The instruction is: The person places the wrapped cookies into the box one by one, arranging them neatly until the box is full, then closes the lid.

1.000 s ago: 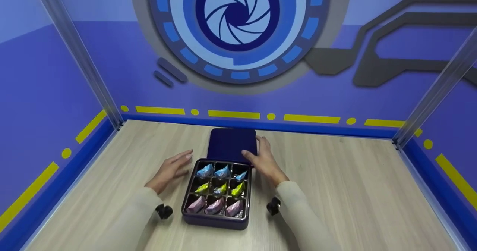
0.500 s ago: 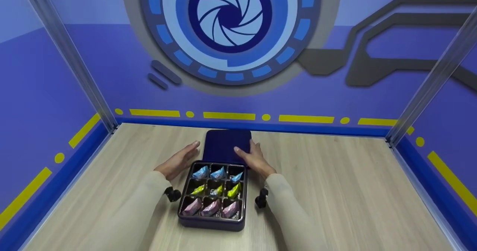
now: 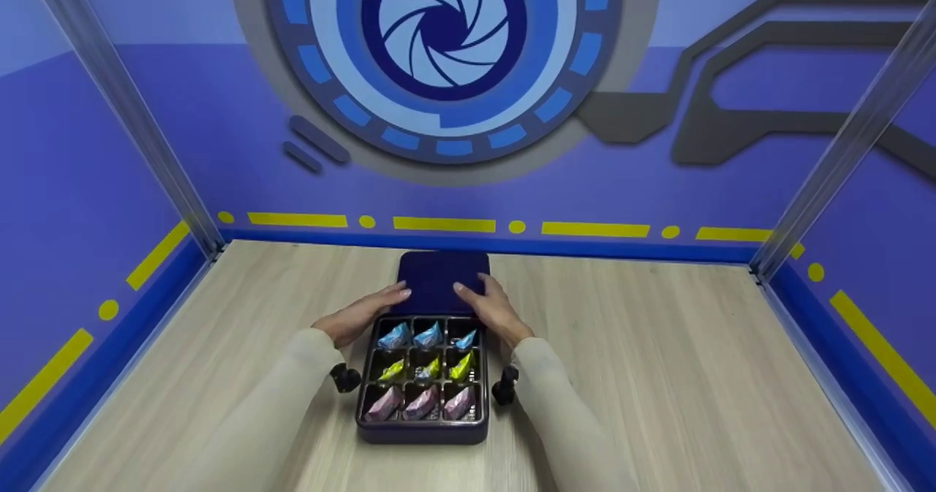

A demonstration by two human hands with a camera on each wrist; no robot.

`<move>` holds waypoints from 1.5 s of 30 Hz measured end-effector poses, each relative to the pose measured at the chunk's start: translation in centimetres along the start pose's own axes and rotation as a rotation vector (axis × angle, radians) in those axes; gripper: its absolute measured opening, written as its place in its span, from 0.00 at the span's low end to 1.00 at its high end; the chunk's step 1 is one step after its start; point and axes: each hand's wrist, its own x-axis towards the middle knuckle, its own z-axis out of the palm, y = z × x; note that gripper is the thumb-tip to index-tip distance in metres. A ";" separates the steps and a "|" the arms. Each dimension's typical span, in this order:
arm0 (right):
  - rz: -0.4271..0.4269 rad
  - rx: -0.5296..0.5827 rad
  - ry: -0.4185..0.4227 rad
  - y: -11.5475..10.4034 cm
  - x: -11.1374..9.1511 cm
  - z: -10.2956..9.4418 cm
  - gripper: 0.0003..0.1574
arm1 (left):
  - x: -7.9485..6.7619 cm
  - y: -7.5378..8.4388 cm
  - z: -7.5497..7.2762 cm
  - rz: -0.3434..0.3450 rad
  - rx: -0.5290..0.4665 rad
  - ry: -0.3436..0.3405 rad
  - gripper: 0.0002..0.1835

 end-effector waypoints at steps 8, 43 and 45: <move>-0.116 0.093 0.156 0.8 0.1 0.1 0.42 | -0.1 0.4 -0.2 0.081 -0.028 0.042 0.53; -0.251 0.066 0.171 -5.0 -8.4 -3.0 0.55 | -5.7 4.4 -0.1 0.302 -0.058 0.378 0.41; -0.247 0.060 0.156 -5.1 -9.3 -2.9 0.56 | -6.4 4.1 0.1 0.309 -0.074 0.350 0.42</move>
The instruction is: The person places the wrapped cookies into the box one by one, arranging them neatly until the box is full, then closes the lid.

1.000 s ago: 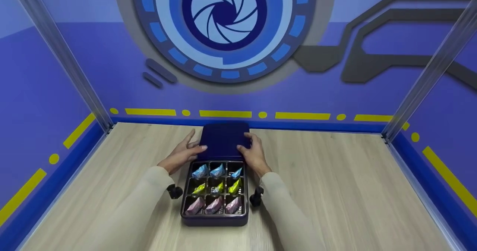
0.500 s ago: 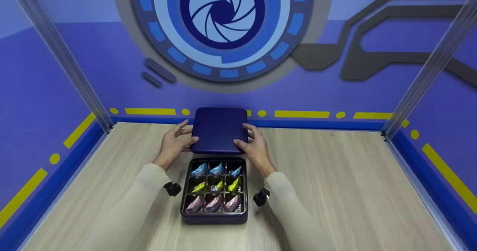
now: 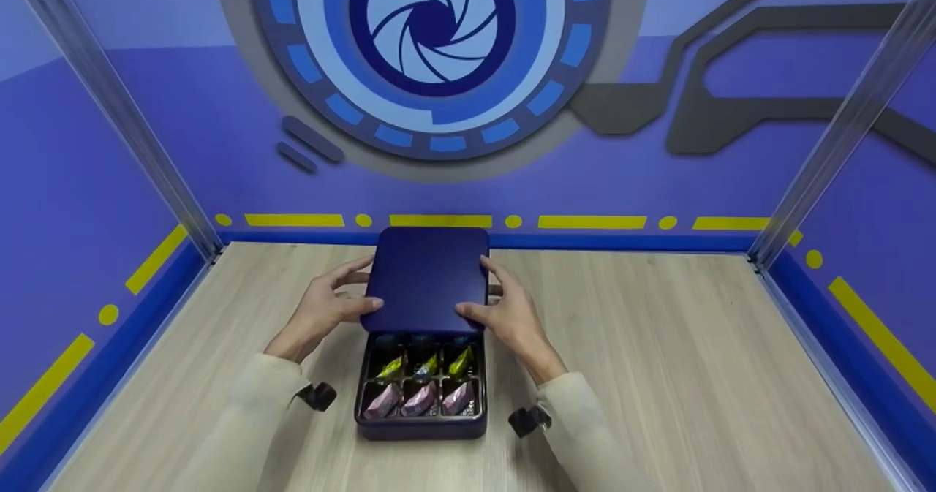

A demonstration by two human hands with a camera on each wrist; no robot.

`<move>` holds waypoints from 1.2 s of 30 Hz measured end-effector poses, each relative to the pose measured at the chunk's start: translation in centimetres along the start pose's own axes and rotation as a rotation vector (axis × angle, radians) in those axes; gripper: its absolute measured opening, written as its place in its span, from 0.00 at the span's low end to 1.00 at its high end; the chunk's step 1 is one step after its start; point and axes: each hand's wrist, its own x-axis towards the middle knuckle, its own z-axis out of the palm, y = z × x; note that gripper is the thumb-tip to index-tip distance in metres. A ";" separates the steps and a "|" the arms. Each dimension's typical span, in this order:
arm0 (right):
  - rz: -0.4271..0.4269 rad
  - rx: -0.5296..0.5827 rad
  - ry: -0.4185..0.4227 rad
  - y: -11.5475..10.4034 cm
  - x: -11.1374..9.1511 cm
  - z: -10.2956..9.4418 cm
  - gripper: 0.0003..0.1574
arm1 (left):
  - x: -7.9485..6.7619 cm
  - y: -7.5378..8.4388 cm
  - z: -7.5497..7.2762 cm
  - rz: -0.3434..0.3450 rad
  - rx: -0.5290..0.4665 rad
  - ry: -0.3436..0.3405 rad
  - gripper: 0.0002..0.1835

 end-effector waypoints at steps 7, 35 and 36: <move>0.006 -0.066 -0.021 -0.6 -2.6 0.0 0.56 | -2.5 -0.6 0.5 -0.004 -0.045 -0.052 0.45; 0.073 -0.200 -0.043 -0.3 -7.5 1.1 0.52 | -8.8 -1.3 2.1 0.039 0.238 0.058 0.45; 0.075 -0.203 -0.046 -0.3 -7.5 1.2 0.52 | -8.8 -1.4 2.1 0.033 0.245 0.059 0.45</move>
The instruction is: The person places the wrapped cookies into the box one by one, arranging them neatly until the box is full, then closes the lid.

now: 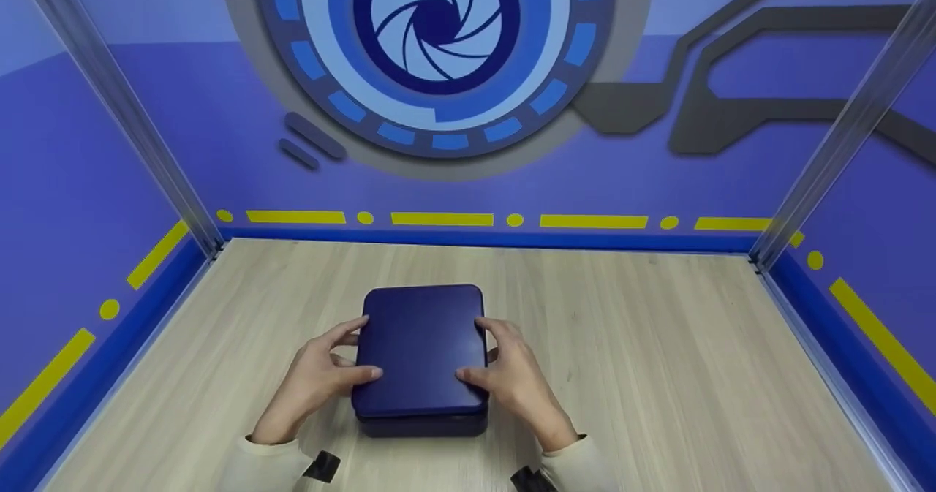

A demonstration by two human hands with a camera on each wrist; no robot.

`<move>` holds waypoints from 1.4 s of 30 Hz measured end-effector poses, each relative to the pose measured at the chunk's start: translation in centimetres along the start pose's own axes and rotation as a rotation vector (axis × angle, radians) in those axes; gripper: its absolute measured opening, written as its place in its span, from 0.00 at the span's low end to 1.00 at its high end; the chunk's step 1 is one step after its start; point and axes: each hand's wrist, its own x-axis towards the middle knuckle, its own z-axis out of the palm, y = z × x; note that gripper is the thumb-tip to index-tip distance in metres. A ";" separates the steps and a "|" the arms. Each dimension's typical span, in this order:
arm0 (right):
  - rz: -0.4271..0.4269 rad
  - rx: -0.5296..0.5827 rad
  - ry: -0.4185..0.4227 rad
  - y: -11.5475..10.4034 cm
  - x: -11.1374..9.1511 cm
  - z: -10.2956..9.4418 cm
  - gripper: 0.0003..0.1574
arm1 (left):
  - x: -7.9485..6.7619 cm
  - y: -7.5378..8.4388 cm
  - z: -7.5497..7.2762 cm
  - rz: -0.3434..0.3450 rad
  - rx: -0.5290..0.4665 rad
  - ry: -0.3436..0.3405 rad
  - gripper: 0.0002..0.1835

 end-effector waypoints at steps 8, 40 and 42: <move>0.001 0.003 -0.015 0.4 0.0 0.4 0.50 | -0.1 -0.2 0.4 -0.015 0.050 0.014 0.44; -0.064 -0.109 0.001 0.5 -0.2 1.5 0.46 | -0.6 0.1 0.8 -0.021 0.266 0.045 0.42; -0.064 -0.109 0.001 0.5 -0.2 1.5 0.46 | -0.5 -0.1 0.7 -0.022 0.256 0.039 0.42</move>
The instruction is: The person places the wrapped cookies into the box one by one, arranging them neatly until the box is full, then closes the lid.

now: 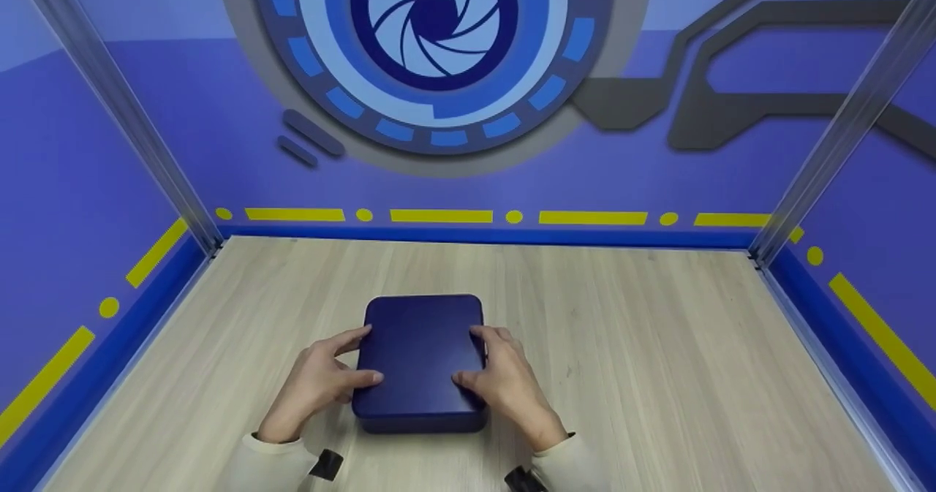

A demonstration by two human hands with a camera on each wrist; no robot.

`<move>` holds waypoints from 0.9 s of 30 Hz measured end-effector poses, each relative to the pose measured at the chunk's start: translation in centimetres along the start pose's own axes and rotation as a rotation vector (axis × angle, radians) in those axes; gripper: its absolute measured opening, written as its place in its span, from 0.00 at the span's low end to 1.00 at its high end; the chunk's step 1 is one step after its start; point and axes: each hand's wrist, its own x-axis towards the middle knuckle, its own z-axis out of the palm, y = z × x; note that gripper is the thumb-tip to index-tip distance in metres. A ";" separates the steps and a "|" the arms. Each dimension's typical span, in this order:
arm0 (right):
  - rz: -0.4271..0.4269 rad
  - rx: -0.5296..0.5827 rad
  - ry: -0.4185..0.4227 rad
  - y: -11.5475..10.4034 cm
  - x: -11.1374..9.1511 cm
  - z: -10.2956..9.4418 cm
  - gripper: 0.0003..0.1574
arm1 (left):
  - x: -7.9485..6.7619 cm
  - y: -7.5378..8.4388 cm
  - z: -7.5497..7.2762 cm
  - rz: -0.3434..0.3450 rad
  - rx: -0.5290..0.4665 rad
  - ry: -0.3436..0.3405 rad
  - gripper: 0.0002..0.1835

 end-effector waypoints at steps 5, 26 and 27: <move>0.019 0.002 0.000 0.2 0.1 0.1 0.46 | 0.2 -0.3 0.1 -0.016 -0.050 -0.026 0.43; 0.024 -0.039 0.021 0.1 0.3 0.5 0.43 | 0.4 -0.8 0.3 0.001 -0.047 -0.024 0.41; 0.027 -0.044 0.017 0.1 0.3 0.6 0.43 | 0.4 -0.8 0.4 0.002 -0.041 -0.021 0.41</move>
